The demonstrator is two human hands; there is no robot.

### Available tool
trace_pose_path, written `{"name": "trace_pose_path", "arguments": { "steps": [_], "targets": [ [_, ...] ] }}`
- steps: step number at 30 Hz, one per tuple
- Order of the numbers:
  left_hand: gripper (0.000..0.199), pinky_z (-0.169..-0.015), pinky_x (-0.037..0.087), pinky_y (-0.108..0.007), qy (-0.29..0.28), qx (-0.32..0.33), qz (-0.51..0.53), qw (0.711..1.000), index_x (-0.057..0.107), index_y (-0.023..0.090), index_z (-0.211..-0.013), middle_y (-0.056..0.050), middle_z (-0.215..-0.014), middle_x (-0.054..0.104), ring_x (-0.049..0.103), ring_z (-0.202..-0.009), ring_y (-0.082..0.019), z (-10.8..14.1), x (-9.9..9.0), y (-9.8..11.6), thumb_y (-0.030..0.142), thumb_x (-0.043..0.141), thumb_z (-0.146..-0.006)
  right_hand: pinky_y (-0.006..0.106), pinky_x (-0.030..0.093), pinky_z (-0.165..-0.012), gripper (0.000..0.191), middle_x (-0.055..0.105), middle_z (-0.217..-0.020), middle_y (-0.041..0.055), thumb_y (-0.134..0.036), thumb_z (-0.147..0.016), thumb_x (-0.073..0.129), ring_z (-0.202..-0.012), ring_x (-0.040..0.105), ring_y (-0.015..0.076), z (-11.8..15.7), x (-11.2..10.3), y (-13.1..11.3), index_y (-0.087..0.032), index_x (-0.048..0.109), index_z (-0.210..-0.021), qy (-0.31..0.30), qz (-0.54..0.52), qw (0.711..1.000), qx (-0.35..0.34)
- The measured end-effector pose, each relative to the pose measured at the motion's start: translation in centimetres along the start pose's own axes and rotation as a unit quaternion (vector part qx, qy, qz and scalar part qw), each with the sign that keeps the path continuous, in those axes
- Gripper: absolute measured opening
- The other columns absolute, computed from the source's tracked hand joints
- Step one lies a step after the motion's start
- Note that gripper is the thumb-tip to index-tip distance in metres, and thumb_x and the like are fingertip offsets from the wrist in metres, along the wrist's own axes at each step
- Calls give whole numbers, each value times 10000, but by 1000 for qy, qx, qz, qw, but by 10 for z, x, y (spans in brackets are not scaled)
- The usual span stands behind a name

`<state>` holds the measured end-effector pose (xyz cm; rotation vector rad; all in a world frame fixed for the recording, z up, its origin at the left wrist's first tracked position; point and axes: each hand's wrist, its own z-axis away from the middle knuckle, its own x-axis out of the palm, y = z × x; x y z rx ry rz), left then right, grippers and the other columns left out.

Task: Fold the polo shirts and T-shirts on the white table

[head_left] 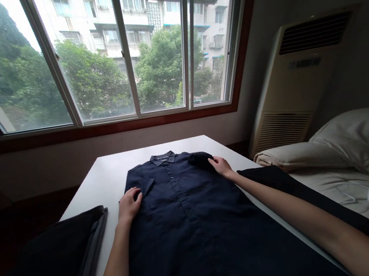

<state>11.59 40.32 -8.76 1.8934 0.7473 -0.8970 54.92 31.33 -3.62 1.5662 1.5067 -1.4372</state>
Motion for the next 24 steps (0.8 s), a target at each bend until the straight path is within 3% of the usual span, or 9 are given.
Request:
{"name": "trace_pose_path", "arguments": {
  "steps": [2, 5, 9, 13, 18, 24],
  "targets": [
    [270, -1066, 408, -355, 0, 0, 1, 1000, 686, 218, -1117, -67, -1325, 621, 555, -1245, -226, 0, 0, 0, 318, 531, -920, 337, 478, -842, 454, 715, -1074, 110, -458, -964, 323, -968, 654, 254, 12, 5, -3, -193, 678, -1061, -33, -11, 998, -50],
    [270, -1073, 402, -360, -1, 1, 3, 1000, 687, 218, -1114, -69, -1326, 620, 551, -1249, -225, 0, 0, 0, 321, 528, -921, 402, 327, -1094, 390, 621, -1325, 45, -489, -884, 531, -1230, 548, 264, 31, 10, -7, -287, 659, -1192, -89, -18, 988, -129],
    [265, -1072, 402, -350, 0, 0, 3, 1000, 685, 220, -1110, -68, -1322, 622, 553, -1247, -219, 0, -1, 1, 318, 531, -918, 494, 147, -1180, 531, 450, -1494, 76, -533, -949, 401, -1390, 382, 258, 44, 9, -9, -279, 502, -1405, -137, 26, 971, -195],
    [276, -1078, 396, -358, -3, 0, 3, 1000, 682, 214, -1122, -72, -1330, 616, 547, -1253, -225, 1, -1, 1, 321, 527, -921, 481, 113, -1198, 555, 388, -1533, 73, -550, -967, 353, -1423, 327, 249, 43, 7, -10, -272, 473, -1432, -150, 43, 961, -229],
    [275, -1071, 401, -330, 0, 2, 2, 1000, 685, 219, -1117, -58, -1325, 622, 549, -1251, -213, 0, 1, -1, 328, 522, -922, 433, 216, -1185, 609, 295, -1580, 53, -575, -966, 315, -1428, 319, 251, 43, 18, -3, -261, 396, -1481, -143, 22, 973, -180],
    [273, -1073, 401, -345, 4, 4, 2, 1000, 687, 225, -1108, -61, -1324, 622, 550, -1251, -219, 0, 1, -2, 330, 522, -918, 456, 148, -1199, 635, 308, -1572, 83, -568, -978, 254, -1458, 252, 240, 48, 36, 7, -224, 350, -1503, -117, 41, 986, -115]
  ]
}}
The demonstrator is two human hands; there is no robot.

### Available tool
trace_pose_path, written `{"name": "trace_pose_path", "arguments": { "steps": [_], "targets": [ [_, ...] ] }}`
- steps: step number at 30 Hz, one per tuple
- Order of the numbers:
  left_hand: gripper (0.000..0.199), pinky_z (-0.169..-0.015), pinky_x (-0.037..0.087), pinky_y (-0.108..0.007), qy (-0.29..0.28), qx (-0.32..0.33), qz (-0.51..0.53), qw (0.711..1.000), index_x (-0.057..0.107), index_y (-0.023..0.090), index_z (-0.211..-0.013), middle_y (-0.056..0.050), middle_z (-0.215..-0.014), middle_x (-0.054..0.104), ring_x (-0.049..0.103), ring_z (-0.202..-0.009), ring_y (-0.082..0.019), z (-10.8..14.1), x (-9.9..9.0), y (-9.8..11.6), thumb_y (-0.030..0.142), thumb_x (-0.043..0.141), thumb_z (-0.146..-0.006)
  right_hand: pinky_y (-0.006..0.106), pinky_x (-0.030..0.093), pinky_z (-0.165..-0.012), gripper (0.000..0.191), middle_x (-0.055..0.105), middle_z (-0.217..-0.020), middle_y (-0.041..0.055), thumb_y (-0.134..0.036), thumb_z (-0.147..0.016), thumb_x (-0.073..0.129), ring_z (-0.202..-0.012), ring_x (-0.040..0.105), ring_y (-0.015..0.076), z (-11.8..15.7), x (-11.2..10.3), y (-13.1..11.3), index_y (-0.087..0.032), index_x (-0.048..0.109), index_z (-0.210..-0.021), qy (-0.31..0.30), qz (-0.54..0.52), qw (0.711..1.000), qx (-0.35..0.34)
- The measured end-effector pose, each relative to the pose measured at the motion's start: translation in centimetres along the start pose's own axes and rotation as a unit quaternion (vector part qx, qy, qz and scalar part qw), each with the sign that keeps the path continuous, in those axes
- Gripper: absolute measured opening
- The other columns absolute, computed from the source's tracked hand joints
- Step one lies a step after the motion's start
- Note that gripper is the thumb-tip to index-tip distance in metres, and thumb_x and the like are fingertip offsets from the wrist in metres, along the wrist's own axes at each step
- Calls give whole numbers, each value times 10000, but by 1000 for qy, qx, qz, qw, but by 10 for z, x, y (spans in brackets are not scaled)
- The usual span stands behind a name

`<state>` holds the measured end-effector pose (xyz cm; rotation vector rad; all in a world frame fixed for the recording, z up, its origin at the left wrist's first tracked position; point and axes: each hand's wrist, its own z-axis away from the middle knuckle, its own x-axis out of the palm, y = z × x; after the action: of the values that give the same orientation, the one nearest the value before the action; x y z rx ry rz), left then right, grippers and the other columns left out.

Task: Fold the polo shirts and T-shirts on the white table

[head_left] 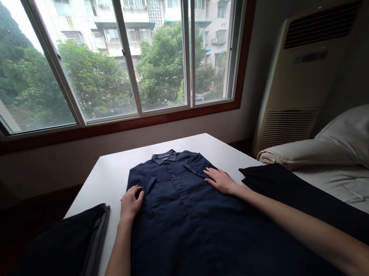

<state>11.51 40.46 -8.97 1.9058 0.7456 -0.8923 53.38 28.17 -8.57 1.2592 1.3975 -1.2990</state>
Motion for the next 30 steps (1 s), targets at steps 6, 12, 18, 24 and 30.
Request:
{"name": "trace_pose_path", "arguments": {
  "steps": [6, 12, 18, 24, 30],
  "targets": [
    [320, -1103, 356, -351, -10, -21, -34, 999, 658, 202, -1167, -93, -1388, 565, 508, -1292, -225, 0, -2, 7, 345, 492, -935, 486, 126, -1194, 592, 310, -1573, 57, -544, -981, 260, -1461, 243, 234, 2, 4, -1, -265, 362, -1493, 10, 6, 1000, 21],
    [604, -1164, 176, -514, -58, -83, -108, 989, 397, 115, -1439, -227, -1555, 287, 254, -1452, -321, 30, -11, 21, 453, 459, -943, 487, 113, -1193, 570, 301, -1578, 52, -495, -979, 258, -1462, 240, 214, 0, 10, 1, -264, 354, -1491, 19, 20, 999, 20],
    [664, -1163, 179, -523, -90, -123, -166, 974, 301, 87, -1499, -245, -1574, 199, 193, -1466, -345, 119, -43, 43, 472, 393, -967, 505, 133, -1179, 572, 345, -1557, 80, -469, -962, 271, -1438, 290, 219, -1, 20, 8, -217, 395, -1460, 101, 41, 994, -24],
    [637, -1158, 272, -484, -55, -73, -219, 971, 363, 91, -1481, -198, -1553, 299, 276, -1444, -311, 232, -69, 65, 480, 371, -976, 499, 204, -1135, 469, 498, -1445, 130, -360, -927, 349, -1343, 432, 241, -12, 0, -23, -181, 539, -1317, 166, 64, 981, -78],
    [577, -992, 491, -362, 77, 55, -253, 963, 451, 204, -1446, -110, -1441, 513, 541, -1270, -265, 337, -75, 51, 446, 497, -924, 454, 311, -1025, 410, 551, -1360, 151, -242, -890, 454, -1213, 519, 266, -46, -43, -168, -174, 545, -1284, 78, 36, 992, -98]
  ]
}}
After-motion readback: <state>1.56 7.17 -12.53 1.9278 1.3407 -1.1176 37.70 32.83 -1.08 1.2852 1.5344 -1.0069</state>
